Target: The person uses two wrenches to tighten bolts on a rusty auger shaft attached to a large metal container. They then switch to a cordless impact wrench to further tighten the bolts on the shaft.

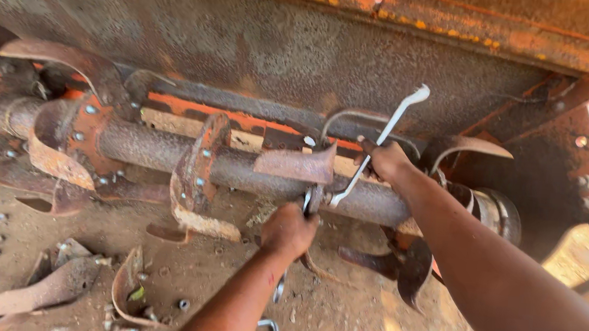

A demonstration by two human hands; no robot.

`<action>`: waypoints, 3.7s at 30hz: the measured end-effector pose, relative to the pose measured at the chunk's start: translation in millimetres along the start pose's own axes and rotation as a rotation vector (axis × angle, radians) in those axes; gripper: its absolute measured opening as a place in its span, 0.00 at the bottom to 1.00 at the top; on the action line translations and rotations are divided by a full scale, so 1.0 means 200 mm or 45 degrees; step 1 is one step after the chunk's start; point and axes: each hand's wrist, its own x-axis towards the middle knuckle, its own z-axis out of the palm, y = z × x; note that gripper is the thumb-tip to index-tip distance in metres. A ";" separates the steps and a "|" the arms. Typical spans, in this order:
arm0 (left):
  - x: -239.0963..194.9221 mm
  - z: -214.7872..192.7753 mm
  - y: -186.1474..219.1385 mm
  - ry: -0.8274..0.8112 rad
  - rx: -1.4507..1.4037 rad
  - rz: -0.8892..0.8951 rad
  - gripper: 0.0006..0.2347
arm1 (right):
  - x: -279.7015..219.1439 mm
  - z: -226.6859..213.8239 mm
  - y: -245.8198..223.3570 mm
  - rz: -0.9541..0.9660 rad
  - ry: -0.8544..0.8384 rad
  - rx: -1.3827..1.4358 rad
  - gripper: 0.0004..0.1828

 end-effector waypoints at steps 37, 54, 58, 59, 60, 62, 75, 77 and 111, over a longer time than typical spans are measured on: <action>0.01 0.02 -0.05 0.005 0.043 0.034 0.16 | -1.03 0.24 0.26 -1.197 0.273 -1.008 0.08; -0.02 0.12 -0.10 -0.030 0.210 0.219 0.20 | -0.40 -0.05 -0.10 -0.100 0.066 -0.046 0.27; -0.02 0.11 -0.10 0.026 0.209 0.274 0.24 | -0.27 -0.06 -0.10 -0.069 -0.024 -0.038 0.28; -0.02 0.10 -0.10 0.009 0.203 0.261 0.25 | -0.24 -0.06 -0.10 -0.042 -0.039 -0.019 0.27; -0.02 0.10 -0.10 -0.009 0.186 0.259 0.26 | -0.22 -0.07 -0.10 -0.015 -0.057 0.000 0.27; -0.02 0.10 -0.11 -0.043 0.150 0.255 0.27 | -0.19 -0.07 -0.09 0.006 -0.078 -0.021 0.28; 0.00 0.09 -0.09 0.053 0.144 0.305 0.18 | -0.24 0.04 -0.12 -0.017 0.237 -0.264 0.31; -0.02 0.07 -0.10 -0.123 0.046 0.136 0.18 | -0.41 0.09 -0.10 -0.025 0.239 -0.444 0.24; -0.04 0.10 -0.13 0.061 0.129 0.280 0.19 | -0.37 0.00 0.04 0.082 0.098 0.065 0.24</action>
